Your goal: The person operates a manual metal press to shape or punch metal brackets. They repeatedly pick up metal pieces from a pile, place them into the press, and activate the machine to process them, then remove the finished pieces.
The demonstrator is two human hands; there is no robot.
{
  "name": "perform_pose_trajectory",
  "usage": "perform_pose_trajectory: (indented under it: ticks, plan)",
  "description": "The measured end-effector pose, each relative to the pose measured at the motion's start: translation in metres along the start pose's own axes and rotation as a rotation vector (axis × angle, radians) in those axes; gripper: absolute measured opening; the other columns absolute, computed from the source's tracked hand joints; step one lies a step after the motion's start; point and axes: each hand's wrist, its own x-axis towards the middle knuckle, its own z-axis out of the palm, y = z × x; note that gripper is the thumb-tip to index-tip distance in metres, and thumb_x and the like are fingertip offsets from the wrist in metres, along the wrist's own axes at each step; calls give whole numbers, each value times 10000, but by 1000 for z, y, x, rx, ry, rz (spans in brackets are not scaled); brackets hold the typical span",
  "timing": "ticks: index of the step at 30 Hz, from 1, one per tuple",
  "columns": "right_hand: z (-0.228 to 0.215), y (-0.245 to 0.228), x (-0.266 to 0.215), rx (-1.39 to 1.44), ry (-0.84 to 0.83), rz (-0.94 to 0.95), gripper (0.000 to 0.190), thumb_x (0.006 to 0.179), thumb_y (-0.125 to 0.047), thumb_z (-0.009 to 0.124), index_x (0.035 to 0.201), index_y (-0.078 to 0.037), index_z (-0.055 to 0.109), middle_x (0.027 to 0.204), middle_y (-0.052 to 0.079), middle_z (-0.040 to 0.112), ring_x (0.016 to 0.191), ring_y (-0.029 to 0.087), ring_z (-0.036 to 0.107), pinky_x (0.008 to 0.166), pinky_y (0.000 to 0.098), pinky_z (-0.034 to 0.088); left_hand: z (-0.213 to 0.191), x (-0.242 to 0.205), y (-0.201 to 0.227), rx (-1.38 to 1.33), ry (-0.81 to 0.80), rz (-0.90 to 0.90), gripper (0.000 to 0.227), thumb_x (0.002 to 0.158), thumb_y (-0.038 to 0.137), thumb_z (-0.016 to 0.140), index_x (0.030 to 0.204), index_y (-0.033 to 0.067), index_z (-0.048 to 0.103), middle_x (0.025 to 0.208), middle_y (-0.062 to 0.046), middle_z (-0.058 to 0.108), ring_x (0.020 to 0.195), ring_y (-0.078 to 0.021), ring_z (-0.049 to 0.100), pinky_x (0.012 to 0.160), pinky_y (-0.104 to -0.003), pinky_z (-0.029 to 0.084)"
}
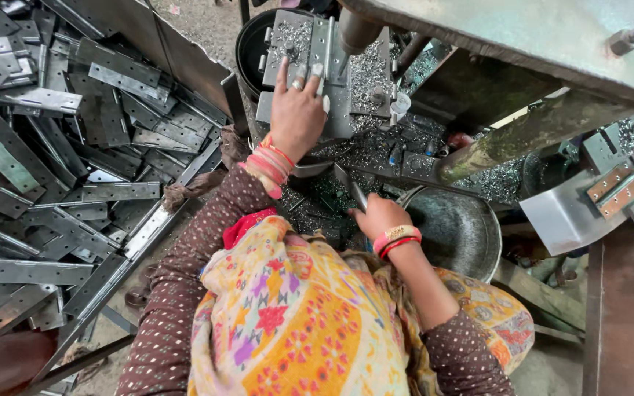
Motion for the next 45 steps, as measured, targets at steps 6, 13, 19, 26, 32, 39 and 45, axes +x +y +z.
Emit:
perform_pose_trajectory:
  ticks: [6,13,19,26,32,39,45]
  plan:
    - [71,9,-2,104,179,-3,446,962,-490,617,1022,-48,636,799,243,723,764,460,713,687,568,569,8,9,-12,-34,14,14,291,984,252,638,818,64,786,1235,-140,690,1199,-277,632,1259,-543,151]
    - [106,38,15,-27,97,-71,442,1010,-488,609,1087,-54,634,891,221,733,765,417,723,659,544,553,-30,-20,2,-77,-99,41,163,851,224,659,897,118,774,1123,-77,699,1237,-230,600,1140,-607,286]
    - [36,36,4,152,-19,52,580,914,-572,723,1004,-8,623,832,251,689,776,437,688,691,506,518,-30,-152,-33,-63,349,-225,232,895,246,663,1077,105,691,1289,-113,603,1151,-286,622,1079,-479,437]
    - [2,10,-13,209,-51,36,522,940,-522,695,970,-5,628,797,237,691,745,417,705,698,497,526,-56,-321,-176,664,-67,-963,365,783,229,683,1119,89,673,1217,-165,586,858,-313,660,821,-509,482]
    - [0,4,-18,169,-23,38,489,942,-515,700,976,-31,640,797,212,700,744,394,712,693,494,528,-47,-359,-193,441,-26,-1311,416,778,96,723,1169,25,604,1276,-228,477,954,-401,625,895,-542,438]
    - [-4,-1,-21,91,-42,81,526,955,-550,671,907,-29,618,773,211,695,711,414,709,657,522,524,-36,-348,-178,276,50,-1212,534,793,-45,670,1309,70,595,1245,-162,481,1084,-327,609,1011,-487,452]
    - [-2,4,-21,76,-7,48,542,957,-567,653,928,-27,618,789,226,705,758,449,700,671,552,522,-32,-360,-175,491,49,-893,325,888,74,714,1203,153,699,1147,-74,645,1067,-339,603,888,-469,485]
